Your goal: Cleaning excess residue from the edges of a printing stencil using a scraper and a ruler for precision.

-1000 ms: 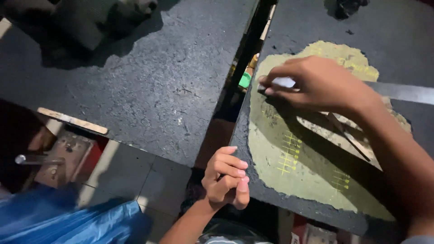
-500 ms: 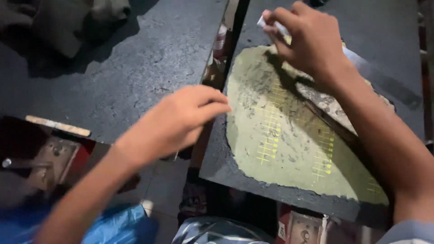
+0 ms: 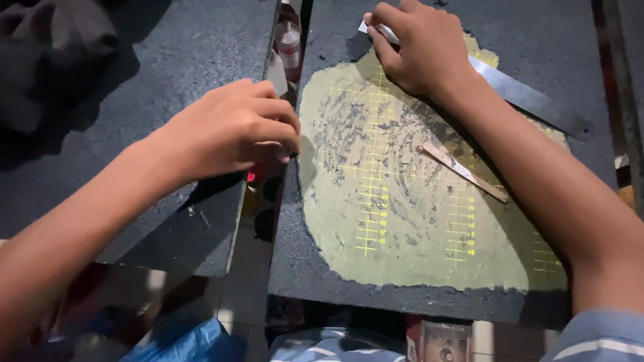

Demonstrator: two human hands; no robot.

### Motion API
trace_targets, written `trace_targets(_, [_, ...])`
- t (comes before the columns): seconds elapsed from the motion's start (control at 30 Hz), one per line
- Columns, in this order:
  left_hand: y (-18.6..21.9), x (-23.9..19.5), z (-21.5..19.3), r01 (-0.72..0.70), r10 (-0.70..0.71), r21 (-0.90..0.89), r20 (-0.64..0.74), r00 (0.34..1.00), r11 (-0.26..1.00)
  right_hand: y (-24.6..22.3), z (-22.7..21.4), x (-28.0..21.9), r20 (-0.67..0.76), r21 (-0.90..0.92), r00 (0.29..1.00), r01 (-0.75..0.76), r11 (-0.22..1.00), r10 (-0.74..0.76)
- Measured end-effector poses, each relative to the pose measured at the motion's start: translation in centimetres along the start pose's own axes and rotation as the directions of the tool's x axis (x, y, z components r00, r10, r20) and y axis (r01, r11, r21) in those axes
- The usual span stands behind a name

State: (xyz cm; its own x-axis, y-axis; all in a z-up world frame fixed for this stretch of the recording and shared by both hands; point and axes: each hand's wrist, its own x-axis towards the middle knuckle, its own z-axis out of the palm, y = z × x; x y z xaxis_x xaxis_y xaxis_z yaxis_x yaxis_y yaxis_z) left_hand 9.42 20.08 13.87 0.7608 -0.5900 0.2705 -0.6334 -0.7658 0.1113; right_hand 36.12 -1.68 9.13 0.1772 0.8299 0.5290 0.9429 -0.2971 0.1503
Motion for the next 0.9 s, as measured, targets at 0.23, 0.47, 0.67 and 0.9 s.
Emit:
trace_targets(0.23, [0.1,1.9,-0.6,0.060,-0.068,0.057,0.165,0.984,0.997,0.0,-0.2,0.1,-0.028,0.075,1.000,0.015,0.997,-0.013])
trace_targets(0.47, [0.1,4.1,-0.9,0.044,-0.090,0.132,0.358,0.929,0.990,-0.1,-0.2,0.2,-0.031,0.102,1.000,0.005,0.995,-0.002])
trace_targets(0.67, [0.7,2.2,0.3,-0.065,-0.016,0.373,0.211,0.977,0.925,0.2,0.0,-0.1,-0.053,0.098,0.998,0.023,0.995,-0.017])
trace_targets(0.9, [0.4,1.0,1.7,-0.080,-0.001,0.489,0.164,0.987,0.868,0.2,-0.4,-0.3,-0.040,0.129,0.999,0.016,0.991,-0.011])
